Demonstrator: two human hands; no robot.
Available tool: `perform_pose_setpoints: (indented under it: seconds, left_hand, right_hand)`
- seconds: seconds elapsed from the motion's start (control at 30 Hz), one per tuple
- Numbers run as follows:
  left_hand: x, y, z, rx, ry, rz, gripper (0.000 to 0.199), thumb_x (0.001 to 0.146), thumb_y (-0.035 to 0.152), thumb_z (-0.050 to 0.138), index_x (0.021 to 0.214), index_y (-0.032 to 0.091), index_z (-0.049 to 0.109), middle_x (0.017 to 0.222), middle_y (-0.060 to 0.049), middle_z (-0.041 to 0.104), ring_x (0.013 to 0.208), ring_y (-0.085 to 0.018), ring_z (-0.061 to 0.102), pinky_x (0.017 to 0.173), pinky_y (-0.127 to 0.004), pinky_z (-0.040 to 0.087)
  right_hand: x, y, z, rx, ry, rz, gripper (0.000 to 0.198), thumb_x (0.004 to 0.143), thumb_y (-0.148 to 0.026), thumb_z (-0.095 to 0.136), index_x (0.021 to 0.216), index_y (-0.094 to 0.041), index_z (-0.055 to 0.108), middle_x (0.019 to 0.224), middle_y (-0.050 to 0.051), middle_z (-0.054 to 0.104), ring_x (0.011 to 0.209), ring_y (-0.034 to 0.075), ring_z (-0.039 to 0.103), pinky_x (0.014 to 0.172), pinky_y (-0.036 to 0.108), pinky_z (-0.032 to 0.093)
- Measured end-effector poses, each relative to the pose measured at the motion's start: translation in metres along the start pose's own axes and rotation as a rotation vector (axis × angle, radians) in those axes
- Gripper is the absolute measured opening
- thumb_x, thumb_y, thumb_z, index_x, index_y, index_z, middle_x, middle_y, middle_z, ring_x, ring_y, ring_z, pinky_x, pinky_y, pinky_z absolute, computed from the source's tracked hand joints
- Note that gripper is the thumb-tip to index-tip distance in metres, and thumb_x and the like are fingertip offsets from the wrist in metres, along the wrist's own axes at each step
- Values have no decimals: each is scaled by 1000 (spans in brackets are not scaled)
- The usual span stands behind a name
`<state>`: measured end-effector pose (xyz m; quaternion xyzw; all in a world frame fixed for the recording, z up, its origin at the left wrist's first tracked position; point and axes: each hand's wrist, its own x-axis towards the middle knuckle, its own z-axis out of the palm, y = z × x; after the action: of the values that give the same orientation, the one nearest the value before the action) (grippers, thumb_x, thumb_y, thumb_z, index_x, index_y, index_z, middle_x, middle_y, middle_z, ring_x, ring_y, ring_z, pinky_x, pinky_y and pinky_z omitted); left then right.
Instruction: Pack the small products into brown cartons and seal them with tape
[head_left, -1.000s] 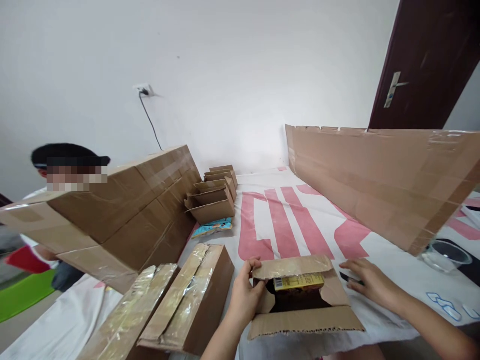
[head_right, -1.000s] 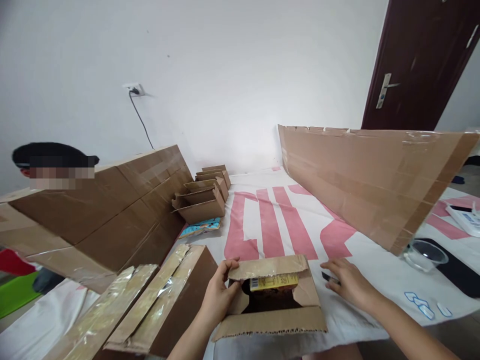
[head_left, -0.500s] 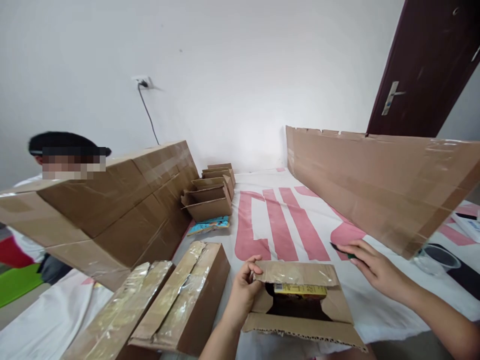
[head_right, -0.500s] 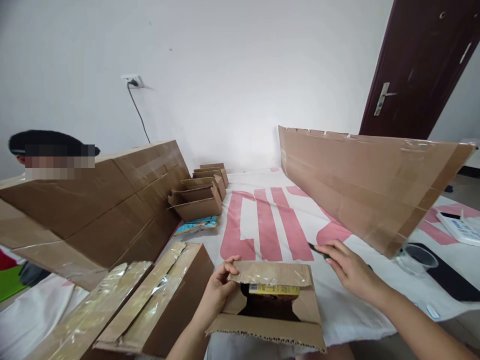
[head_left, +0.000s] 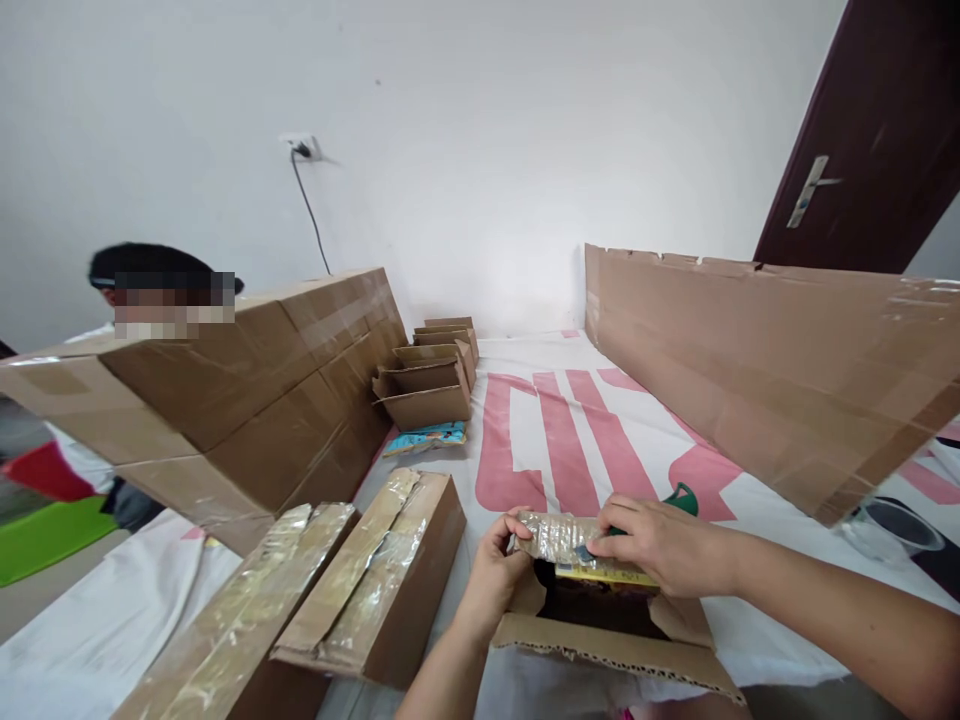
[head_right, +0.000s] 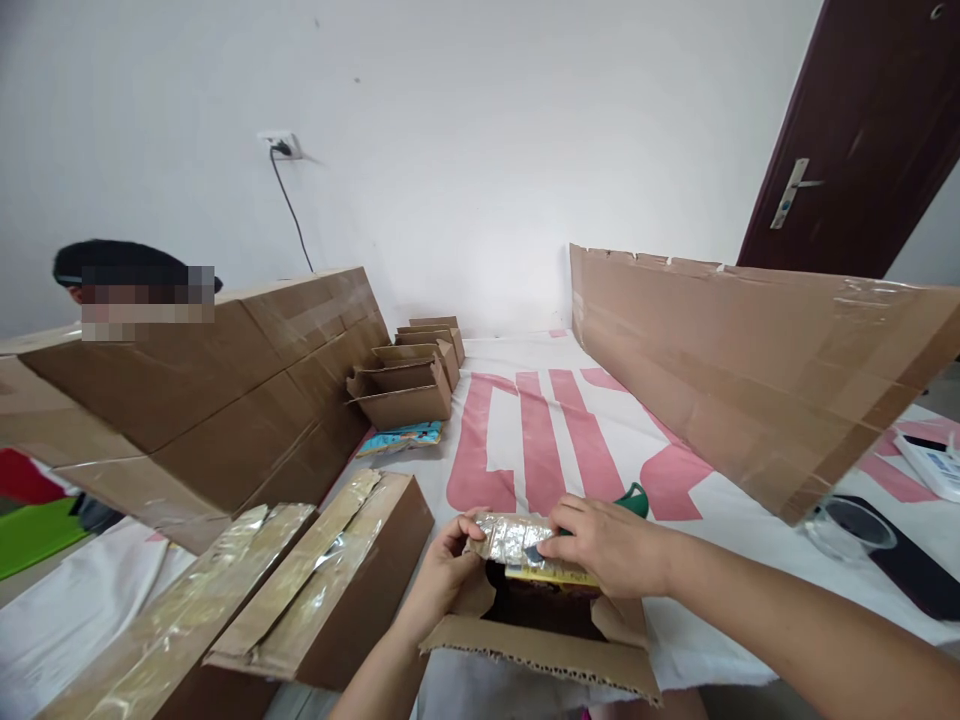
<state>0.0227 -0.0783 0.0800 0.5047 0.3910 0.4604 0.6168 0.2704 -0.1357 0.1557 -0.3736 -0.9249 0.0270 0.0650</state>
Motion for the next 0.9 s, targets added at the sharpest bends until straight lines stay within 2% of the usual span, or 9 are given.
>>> perform_pose_setpoints:
  seconds: [0.13,0.23,0.43,0.53,0.63,0.77,0.9]
  left_hand:
    - [-1,5,3,11,-6,-3,22,54,23,73,67,19,56,105,-5,64,92,-19,61,76,-27,44]
    - [0,7,3,16,-9,2,22,53,23,73,66,19,55,101,-4,65,90,-19,61,76,-27,44]
    - [-2,8,8,-22,-26,-29,21,51,15,70,65,19,54,93,-1,64,82,-16,59,72,-24,43]
    - [-5,7,13,-40,-39,-48,22,50,14,70,65,19,54,90,-1,64,77,-14,59,69,-24,43]
    - [-6,5,12,-60,-34,-43,22,50,15,70,65,18,54,94,-1,63,80,-14,60,71,-24,44]
    - [-5,3,6,-76,-20,-46,20,51,14,69,66,18,55,94,-1,64,79,-13,60,69,-22,43]
    - [-4,0,6,-73,-29,-41,20,52,11,65,67,19,55,93,0,64,77,-12,59,66,-21,42]
  right_hand:
    - [3,0,-11,-18,-53,-7,39,82,-9,51,116,-24,64,100,9,60,89,21,55,73,31,47]
    - [2,3,-15,-31,-42,-18,40,81,-7,51,114,-24,64,96,8,60,86,21,55,70,30,46]
    - [6,3,12,-30,71,-69,42,84,-9,49,123,-22,58,106,12,59,94,22,54,77,35,48]
    - [18,0,20,-72,63,-88,44,83,-10,51,126,-21,56,107,13,59,96,24,52,78,37,48]
    - [24,0,9,-27,1,-52,38,86,-14,50,122,-22,60,105,12,60,92,22,55,77,35,49]
    - [11,6,-16,92,-87,-1,35,85,-10,50,113,-23,65,100,9,61,87,20,57,73,32,48]
    - [-6,6,-17,96,-75,4,38,84,-8,49,114,-24,65,101,9,61,89,20,57,72,31,46]
